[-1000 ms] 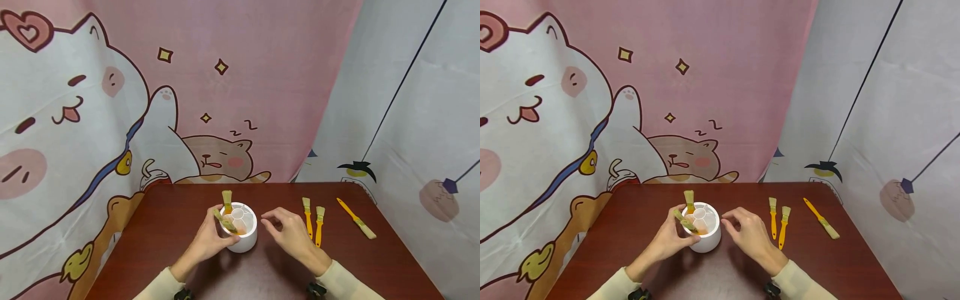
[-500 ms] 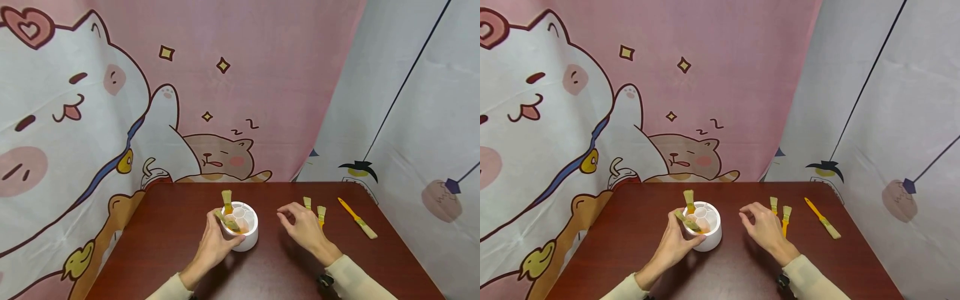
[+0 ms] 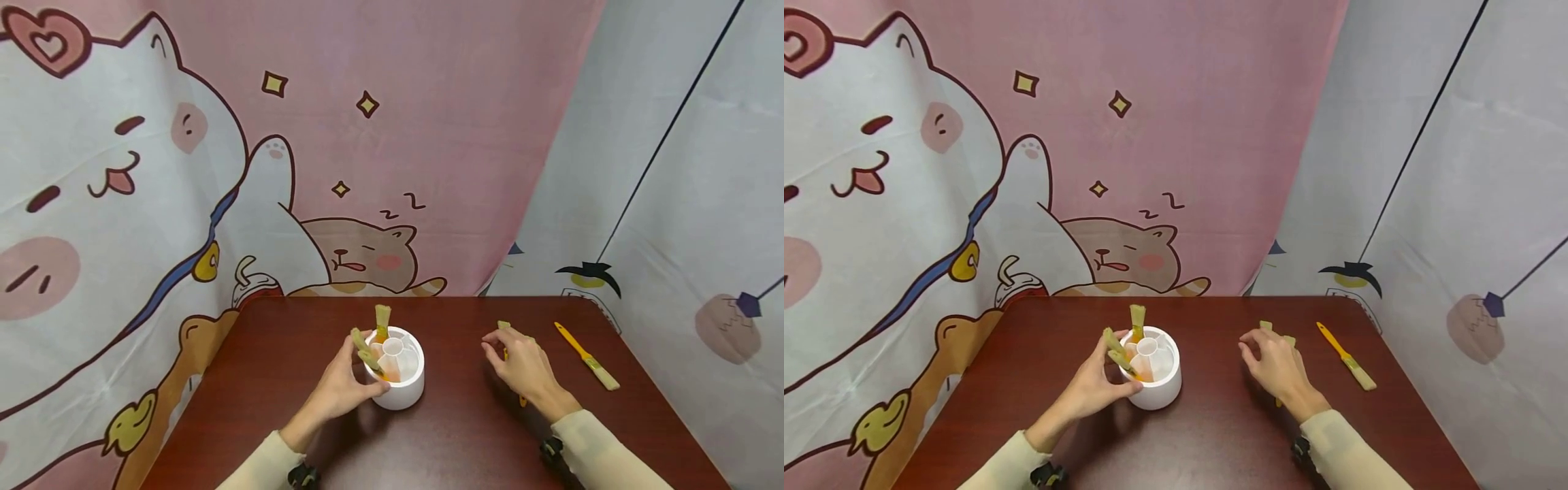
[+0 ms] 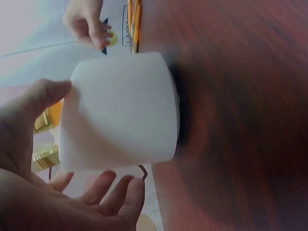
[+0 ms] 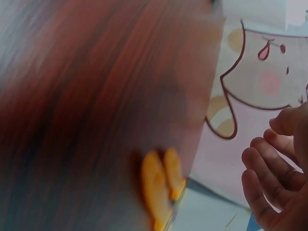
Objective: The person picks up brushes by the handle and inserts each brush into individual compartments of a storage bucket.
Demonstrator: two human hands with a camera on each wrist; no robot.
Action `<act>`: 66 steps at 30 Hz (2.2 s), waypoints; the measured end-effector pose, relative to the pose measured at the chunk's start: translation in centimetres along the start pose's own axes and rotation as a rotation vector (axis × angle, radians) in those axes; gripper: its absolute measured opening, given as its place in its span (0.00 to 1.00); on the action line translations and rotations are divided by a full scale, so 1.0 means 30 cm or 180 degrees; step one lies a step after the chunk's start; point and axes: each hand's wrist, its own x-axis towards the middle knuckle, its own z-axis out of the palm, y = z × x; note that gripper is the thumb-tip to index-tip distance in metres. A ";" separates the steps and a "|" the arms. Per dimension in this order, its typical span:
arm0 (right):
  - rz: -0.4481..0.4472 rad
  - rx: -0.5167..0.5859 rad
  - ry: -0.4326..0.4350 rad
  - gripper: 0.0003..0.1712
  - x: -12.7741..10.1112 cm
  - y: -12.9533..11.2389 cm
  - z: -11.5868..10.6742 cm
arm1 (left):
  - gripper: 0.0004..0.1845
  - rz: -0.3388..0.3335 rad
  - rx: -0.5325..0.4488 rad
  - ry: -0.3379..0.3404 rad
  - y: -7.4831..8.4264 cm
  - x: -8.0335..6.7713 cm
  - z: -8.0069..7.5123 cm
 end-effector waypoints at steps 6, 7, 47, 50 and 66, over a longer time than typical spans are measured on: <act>0.0184 -0.0071 -0.0088 0.06 0.003 0.063 -0.020 | 0.57 0.0111 -0.0120 -0.0266 -0.011 0.017 -0.031; 0.0212 -0.0082 -0.0084 0.06 0.006 0.075 -0.023 | 0.57 0.0120 -0.0113 -0.0298 -0.011 0.020 -0.033; 0.1210 -0.0289 -0.0878 0.18 0.081 0.181 0.000 | 0.62 -0.0455 0.0301 0.0554 0.049 -0.035 0.105; 0.1278 -0.0247 -0.0928 0.18 0.083 0.182 0.014 | 0.65 -0.0509 0.0320 0.0457 0.045 -0.032 0.092; 0.1530 0.0003 -0.0902 0.19 0.093 0.197 0.042 | 0.66 -0.0231 0.0130 -0.0235 -0.024 0.022 -0.004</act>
